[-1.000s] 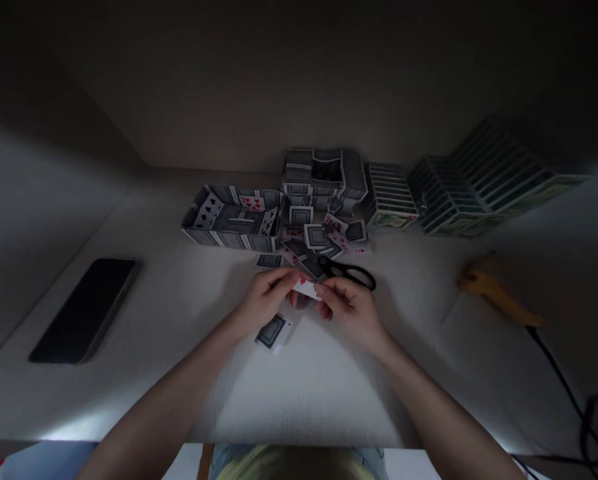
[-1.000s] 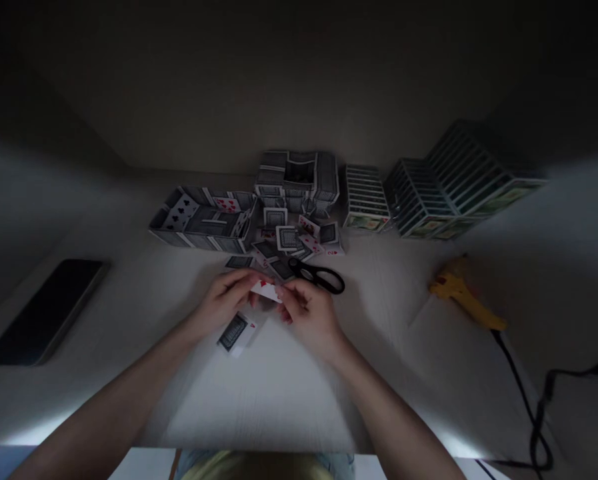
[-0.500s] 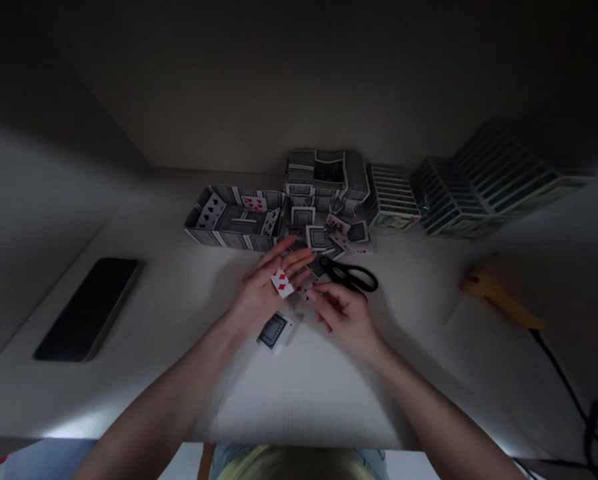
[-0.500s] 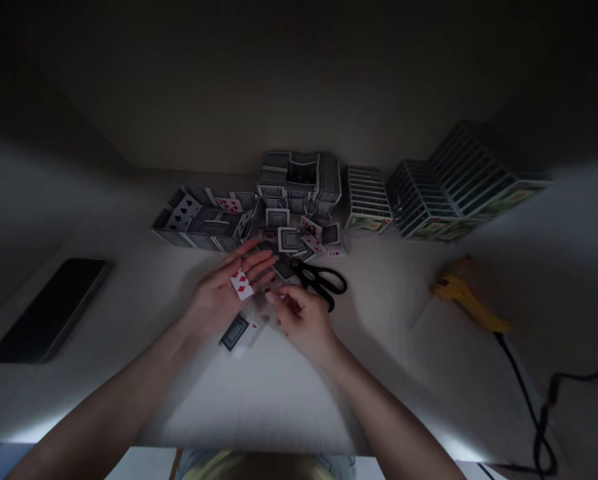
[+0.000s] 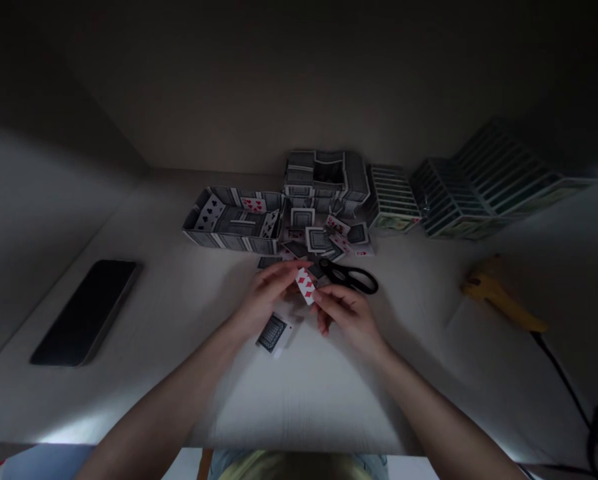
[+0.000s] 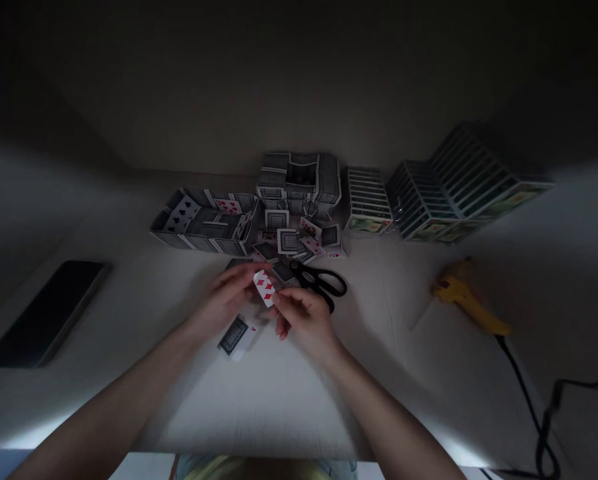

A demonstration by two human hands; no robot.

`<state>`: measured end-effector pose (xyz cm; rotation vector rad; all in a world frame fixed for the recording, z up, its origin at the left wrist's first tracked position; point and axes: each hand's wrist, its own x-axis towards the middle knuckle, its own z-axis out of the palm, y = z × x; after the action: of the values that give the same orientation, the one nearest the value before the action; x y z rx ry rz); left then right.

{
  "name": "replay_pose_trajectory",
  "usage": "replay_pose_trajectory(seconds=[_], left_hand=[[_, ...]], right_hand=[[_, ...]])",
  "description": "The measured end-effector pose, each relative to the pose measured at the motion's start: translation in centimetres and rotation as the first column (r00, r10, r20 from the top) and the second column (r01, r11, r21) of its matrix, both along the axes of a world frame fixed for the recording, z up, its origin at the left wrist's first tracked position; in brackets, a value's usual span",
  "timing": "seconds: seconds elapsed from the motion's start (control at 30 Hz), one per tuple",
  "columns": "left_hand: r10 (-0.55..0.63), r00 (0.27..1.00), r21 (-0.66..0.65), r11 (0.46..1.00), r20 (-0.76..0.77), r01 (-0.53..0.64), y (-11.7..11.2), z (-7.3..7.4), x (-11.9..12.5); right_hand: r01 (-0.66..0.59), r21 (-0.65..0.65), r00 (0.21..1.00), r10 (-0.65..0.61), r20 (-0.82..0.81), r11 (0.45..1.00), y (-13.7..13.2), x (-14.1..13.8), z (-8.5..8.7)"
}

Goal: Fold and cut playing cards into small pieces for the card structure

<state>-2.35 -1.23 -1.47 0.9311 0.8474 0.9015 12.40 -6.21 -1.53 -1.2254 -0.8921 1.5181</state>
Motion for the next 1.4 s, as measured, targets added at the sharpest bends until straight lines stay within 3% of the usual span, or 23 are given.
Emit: replay_pose_trajectory(seconds=[0.13, 0.47, 0.8, 0.97, 1.17, 1.27, 1.4], left_hand=[[0.092, 0.983, 0.089, 0.993, -0.160, -0.078, 0.2, -0.1, -0.1], [0.001, 0.994, 0.088, 0.996, -0.106, 0.008, 0.2, -0.1, 0.0], [0.052, 0.981, 0.153, 0.988, -0.187, -0.023, 0.5, -0.6, 0.0], [-0.022, 0.954, 0.240, 0.966, -0.299, 0.098, 0.3, -0.8, -0.2], [-0.020, 0.815, 0.410, 0.857, -0.579, 0.313, 0.0, -0.3, -0.4], [-0.019, 0.797, 0.447, 0.820, -0.603, 0.358, 0.1, -0.1, -0.8], [0.005, 0.798, 0.468, 0.812, -0.602, 0.348, 0.6, -0.1, -1.4]], right_hand=[[0.030, 0.032, 0.998, -0.031, 0.050, 0.999, 0.2, 0.4, 0.0], [0.119, 0.006, 0.993, -0.119, 0.015, 0.993, 0.7, 1.0, 0.2], [0.120, 0.004, 0.993, -0.120, -0.007, 0.993, 0.8, 1.0, 0.1], [0.053, 0.003, 0.997, -0.053, 0.061, 0.999, 0.7, 0.7, -0.3], [0.001, -0.069, 0.997, 0.004, 0.071, 0.998, 0.5, 0.6, -0.6], [0.022, -0.086, 0.996, -0.014, 0.090, 0.996, 0.5, 0.6, -0.7], [0.050, -0.066, 0.993, -0.043, 0.109, 0.997, 0.7, 0.7, -0.7]])
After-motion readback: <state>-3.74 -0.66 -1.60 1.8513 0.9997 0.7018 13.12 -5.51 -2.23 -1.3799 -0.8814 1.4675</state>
